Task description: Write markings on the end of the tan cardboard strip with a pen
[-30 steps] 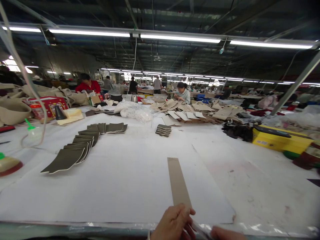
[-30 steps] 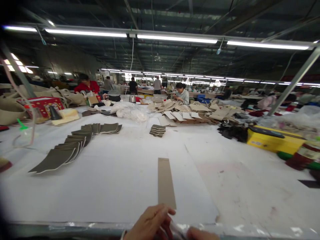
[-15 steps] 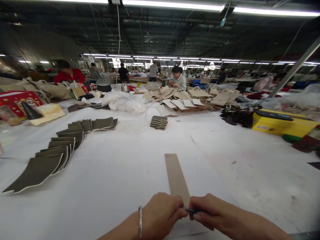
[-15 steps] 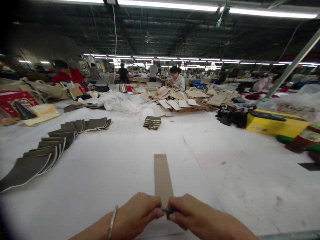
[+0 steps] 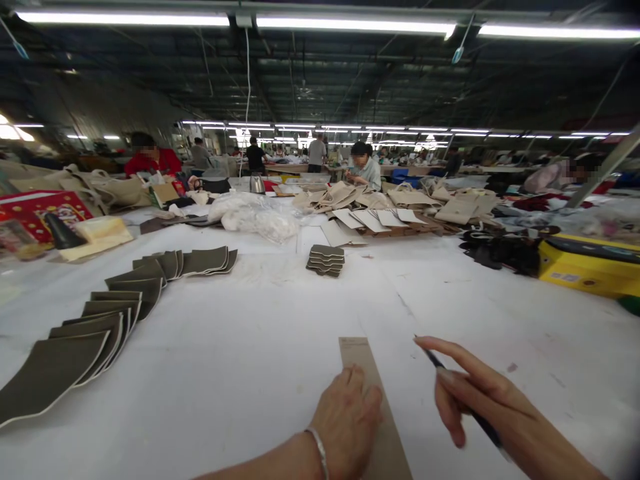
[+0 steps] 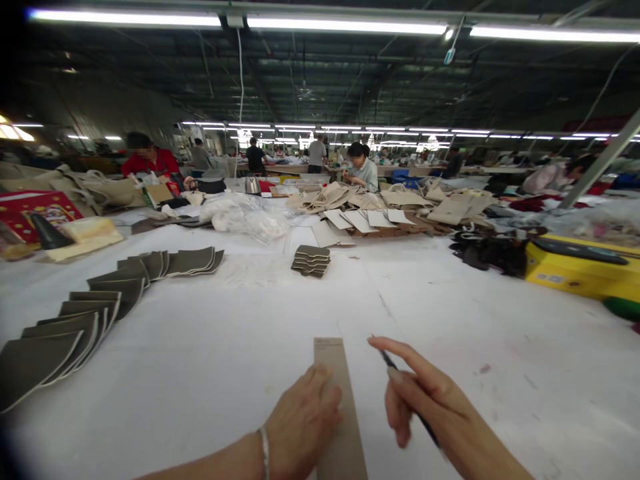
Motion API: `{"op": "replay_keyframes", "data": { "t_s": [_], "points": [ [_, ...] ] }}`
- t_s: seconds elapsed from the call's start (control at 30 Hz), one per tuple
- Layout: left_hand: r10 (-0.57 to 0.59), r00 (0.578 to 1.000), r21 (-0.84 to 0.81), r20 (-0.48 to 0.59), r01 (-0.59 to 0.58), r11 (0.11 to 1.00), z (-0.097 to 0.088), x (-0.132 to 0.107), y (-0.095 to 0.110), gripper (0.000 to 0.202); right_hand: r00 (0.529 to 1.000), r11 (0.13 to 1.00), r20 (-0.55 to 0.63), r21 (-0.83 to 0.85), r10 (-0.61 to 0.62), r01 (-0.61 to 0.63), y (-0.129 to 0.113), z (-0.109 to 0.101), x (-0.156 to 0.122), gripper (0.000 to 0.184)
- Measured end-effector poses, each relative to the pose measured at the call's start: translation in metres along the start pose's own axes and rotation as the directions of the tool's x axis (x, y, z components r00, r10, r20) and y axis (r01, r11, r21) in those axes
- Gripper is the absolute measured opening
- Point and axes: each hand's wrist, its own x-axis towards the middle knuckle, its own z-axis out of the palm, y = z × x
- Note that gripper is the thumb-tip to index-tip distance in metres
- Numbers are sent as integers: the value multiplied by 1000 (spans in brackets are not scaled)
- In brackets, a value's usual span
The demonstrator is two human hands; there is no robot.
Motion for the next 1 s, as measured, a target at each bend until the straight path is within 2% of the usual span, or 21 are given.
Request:
{"op": "replay_keyframes", "data": {
  "t_s": [0.07, 0.17, 0.23, 0.27, 0.33, 0.4, 0.5, 0.63, 0.7, 0.8, 0.87, 0.9, 0.93, 0.97, 1.0],
  "points": [
    [34, 995, 99, -89, -25, 995, 26, 18, -4, 24, 999, 968, 8, 247, -47, 44, -6, 24, 27, 49],
    [145, 970, 237, -196, -97, 967, 56, 29, -18, 25, 991, 801, 68, 597, -114, 51, 2, 41, 61, 45],
    [221, 925, 319, -308, -119, 940, 68, 30, -25, 21, 985, 708, 123, 707, -124, 1, 13, 46, 77, 43],
    [251, 894, 348, -370, -117, 930, 72, 30, -28, 17, 987, 703, 121, 712, -108, -10, 19, 48, 84, 40],
    [297, 822, 375, -486, -111, 921, 77, 31, -30, 10, 996, 773, 71, 635, -50, -6, 30, 54, 94, 29],
    [298, 773, 352, -560, -103, 930, 82, 33, -31, 9, 1000, 879, 16, 477, 12, -18, 40, 61, 102, 33],
    [222, 774, 274, -594, -65, 959, 94, 36, -30, 9, 998, 972, -69, 234, 11, 5, 54, 71, 109, 43],
    [120, 758, 174, -641, -9, 985, 122, 39, -27, 12, 993, 992, -113, 117, -24, 37, 70, 78, 110, 34],
    [71, 786, 118, -614, 3, 993, 139, 41, -25, 14, 990, 997, -139, 64, -34, 43, 76, 79, 109, 29],
    [-83, 877, -10, -473, 89, 996, 162, 46, -19, 18, 983, 998, -172, -18, -61, 59, 80, 81, 108, 26],
    [-209, 871, -77, -444, 195, 978, 170, 50, -16, 17, 981, 995, -178, -72, -78, 66, 81, 82, 109, 25],
    [-231, 853, -90, -468, 214, 973, 171, 51, -15, 15, 979, 992, -182, -103, -93, 75, 81, 83, 109, 24],
    [-223, 816, -89, -533, 208, 974, 169, 53, -14, 14, 976, 988, -188, -132, -109, 85, 81, 83, 109, 24],
    [-184, 758, -75, -626, 176, 982, 165, 55, -13, 14, 973, 983, -193, -155, -123, 94, 81, 83, 109, 24],
    [-132, 673, -55, -728, 135, 989, 159, 57, -12, 15, 972, 980, -194, -171, -135, 101, 81, 83, 109, 24]
  ]
}}
